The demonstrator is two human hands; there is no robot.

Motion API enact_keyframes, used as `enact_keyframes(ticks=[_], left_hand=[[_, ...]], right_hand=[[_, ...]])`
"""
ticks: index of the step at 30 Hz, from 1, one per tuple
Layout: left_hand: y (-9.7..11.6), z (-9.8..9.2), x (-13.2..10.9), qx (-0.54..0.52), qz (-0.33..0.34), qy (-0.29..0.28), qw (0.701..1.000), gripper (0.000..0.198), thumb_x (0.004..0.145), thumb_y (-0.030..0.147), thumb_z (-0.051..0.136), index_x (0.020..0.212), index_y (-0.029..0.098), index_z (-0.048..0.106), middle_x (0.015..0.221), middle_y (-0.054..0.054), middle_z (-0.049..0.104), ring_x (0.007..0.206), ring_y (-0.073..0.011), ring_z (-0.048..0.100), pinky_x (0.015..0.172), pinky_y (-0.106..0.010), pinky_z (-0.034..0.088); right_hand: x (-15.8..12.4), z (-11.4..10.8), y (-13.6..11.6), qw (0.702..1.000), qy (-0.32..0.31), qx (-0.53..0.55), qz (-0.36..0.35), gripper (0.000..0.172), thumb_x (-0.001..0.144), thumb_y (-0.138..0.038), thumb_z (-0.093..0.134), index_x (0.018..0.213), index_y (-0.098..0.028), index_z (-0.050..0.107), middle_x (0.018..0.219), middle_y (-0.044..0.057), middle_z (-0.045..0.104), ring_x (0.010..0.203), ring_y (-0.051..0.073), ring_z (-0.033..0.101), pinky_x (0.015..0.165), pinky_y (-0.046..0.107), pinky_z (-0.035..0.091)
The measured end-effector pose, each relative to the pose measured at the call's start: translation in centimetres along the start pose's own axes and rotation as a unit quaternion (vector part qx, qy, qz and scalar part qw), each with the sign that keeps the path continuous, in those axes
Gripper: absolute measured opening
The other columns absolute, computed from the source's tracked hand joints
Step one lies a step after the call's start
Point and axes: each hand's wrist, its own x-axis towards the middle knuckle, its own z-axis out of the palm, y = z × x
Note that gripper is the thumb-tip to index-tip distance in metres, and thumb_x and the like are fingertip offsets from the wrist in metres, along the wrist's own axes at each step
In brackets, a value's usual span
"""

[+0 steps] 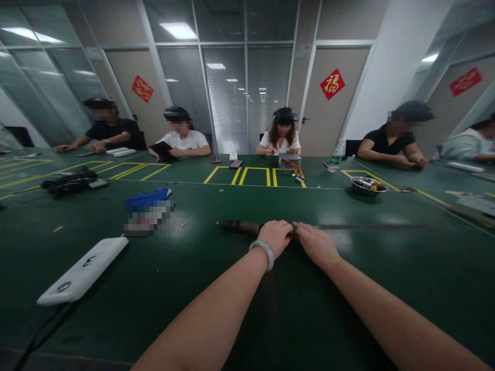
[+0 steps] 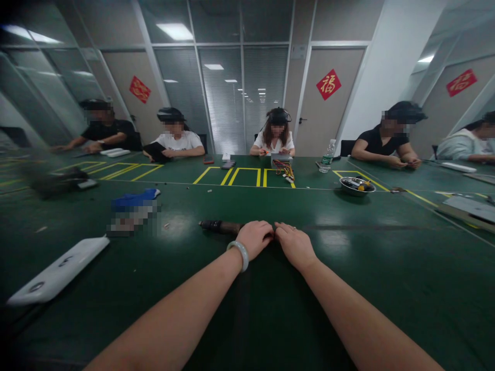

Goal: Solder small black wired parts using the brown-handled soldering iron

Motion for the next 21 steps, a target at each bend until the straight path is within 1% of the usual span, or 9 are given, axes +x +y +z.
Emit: enact_keyframes(ticks=[3,5,7,9,11,12,14,17,21], left_hand=[[0.0,0.2,0.0,-0.002,-0.006,-0.001,1.000,0.018,0.085,0.023,0.055,0.103,0.023,0.057,0.106,-0.002,0.062,0.104,-0.0185,0.055,0.101,-0.039,0.035],[0.2,-0.1,-0.2,0.004,-0.002,0.010,1.000,0.028,0.084,0.023,0.057,0.112,0.023,0.053,0.115,-0.003,0.060,0.118,-0.0202,0.047,0.108,-0.043,0.026],[0.7,-0.6,-0.5,0.010,0.012,0.031,0.999,0.033,0.082,0.023,0.059,0.114,0.022,0.052,0.123,-0.004,0.056,0.126,-0.0215,0.039,0.110,-0.044,0.022],[1.4,-1.2,-0.8,0.012,0.011,0.052,0.999,0.027,0.082,0.025,0.058,0.109,0.020,0.054,0.121,-0.006,0.056,0.122,-0.0224,0.041,0.106,-0.041,0.029],[2.0,-1.6,-1.1,0.006,-0.005,0.048,0.999,0.018,0.085,0.030,0.053,0.101,0.020,0.055,0.111,-0.006,0.059,0.108,-0.0219,0.051,0.094,-0.037,0.040],[2.3,-1.6,-1.3,0.001,-0.007,0.027,1.000,0.017,0.087,0.032,0.050,0.097,0.021,0.055,0.105,-0.006,0.060,0.099,-0.0212,0.055,0.086,-0.036,0.044],[2.7,-1.5,-1.5,-0.008,0.019,-0.050,0.999,0.019,0.088,0.038,0.047,0.091,0.022,0.056,0.094,-0.004,0.062,0.083,-0.0197,0.059,0.074,-0.033,0.048],[2.9,-1.1,-1.6,-0.015,0.084,-0.150,0.985,0.023,0.086,0.044,0.049,0.087,0.022,0.057,0.086,-0.002,0.063,0.074,-0.0190,0.061,0.066,-0.032,0.048],[2.8,-1.2,-1.7,-0.019,0.108,-0.171,0.979,0.026,0.086,0.047,0.050,0.089,0.022,0.057,0.088,-0.002,0.064,0.076,-0.0184,0.061,0.063,-0.029,0.046]], right_hand=[[0.3,0.4,0.1,0.999,-0.027,0.004,0.020,0.015,0.091,-0.017,0.043,0.097,-0.020,0.056,0.090,0.003,0.063,0.079,0.018,0.058,0.071,0.028,0.039],[0.4,0.6,0.1,1.000,-0.023,0.009,0.011,0.012,0.089,-0.014,0.044,0.093,-0.019,0.054,0.089,0.004,0.062,0.081,0.018,0.057,0.073,0.028,0.038],[0.6,0.6,0.1,1.000,-0.011,0.019,-0.005,0.012,0.087,-0.010,0.043,0.089,-0.018,0.053,0.089,0.004,0.060,0.084,0.018,0.055,0.076,0.028,0.037],[0.7,0.5,0.1,0.999,-0.004,0.030,-0.016,0.013,0.086,-0.008,0.042,0.086,-0.018,0.051,0.086,0.005,0.058,0.082,0.018,0.054,0.076,0.029,0.037],[0.7,0.3,0.2,0.999,-0.002,0.039,-0.025,0.014,0.084,-0.007,0.041,0.083,-0.018,0.049,0.084,0.004,0.057,0.080,0.018,0.052,0.076,0.029,0.037],[0.7,0.3,0.2,0.999,-0.005,0.043,-0.032,0.015,0.083,-0.006,0.041,0.082,-0.019,0.049,0.084,0.004,0.056,0.080,0.018,0.052,0.076,0.029,0.037],[0.7,0.0,0.2,0.998,-0.010,0.052,-0.044,0.015,0.083,-0.006,0.041,0.082,-0.019,0.048,0.085,0.005,0.055,0.082,0.019,0.052,0.077,0.029,0.037],[0.5,-0.4,0.1,0.997,-0.019,0.050,-0.055,0.010,0.084,-0.010,0.043,0.085,-0.019,0.049,0.088,0.005,0.055,0.083,0.020,0.052,0.077,0.030,0.038],[-1.0,-1.2,0.9,0.997,-0.030,0.030,-0.064,0.010,0.085,-0.012,0.044,0.085,-0.019,0.050,0.089,0.006,0.056,0.084,0.021,0.053,0.075,0.031,0.039]])
